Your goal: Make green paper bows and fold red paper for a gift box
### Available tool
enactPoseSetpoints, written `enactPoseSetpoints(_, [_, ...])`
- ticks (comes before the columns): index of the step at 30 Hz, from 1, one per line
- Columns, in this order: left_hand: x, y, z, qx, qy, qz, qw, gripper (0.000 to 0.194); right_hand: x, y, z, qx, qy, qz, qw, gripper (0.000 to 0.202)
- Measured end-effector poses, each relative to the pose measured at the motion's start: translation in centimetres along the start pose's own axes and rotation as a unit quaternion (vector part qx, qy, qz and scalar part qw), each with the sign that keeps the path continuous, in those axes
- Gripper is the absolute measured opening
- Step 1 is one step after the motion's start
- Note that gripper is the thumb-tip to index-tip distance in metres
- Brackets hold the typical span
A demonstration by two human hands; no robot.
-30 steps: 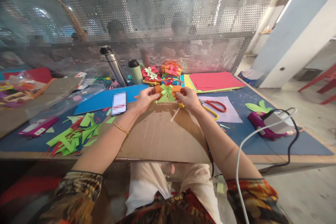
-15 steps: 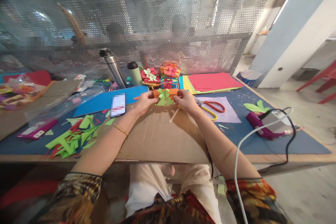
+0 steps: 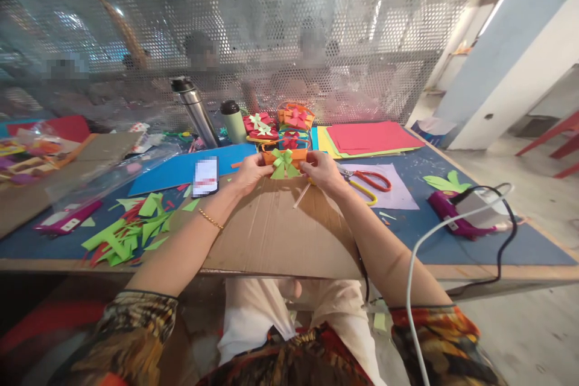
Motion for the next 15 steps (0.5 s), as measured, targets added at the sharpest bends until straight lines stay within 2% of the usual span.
enactPoseSetpoints(7, [0.02,-0.21,0.39,0.006,-0.003,-0.001,1.000,0.033,0.49,-0.40,-0.18,0.006,0.027,0.000,1.000,0.021])
enactPoseSetpoints(15, [-0.12,0.04,-0.38,-0.018,0.000,0.012,1.000,0.034,0.99,-0.58,0.10,0.017,0.062,-0.007,0.998,0.027])
Point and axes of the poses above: each hand's wrist, its own y-axis towards the middle knuckle, its own z-axis out of the palm, x = y × z, the point moved 7 cm from there along y, towards the middle knuckle, and after that the axes turned 14 degrees about -y, right-handed, at the moved point
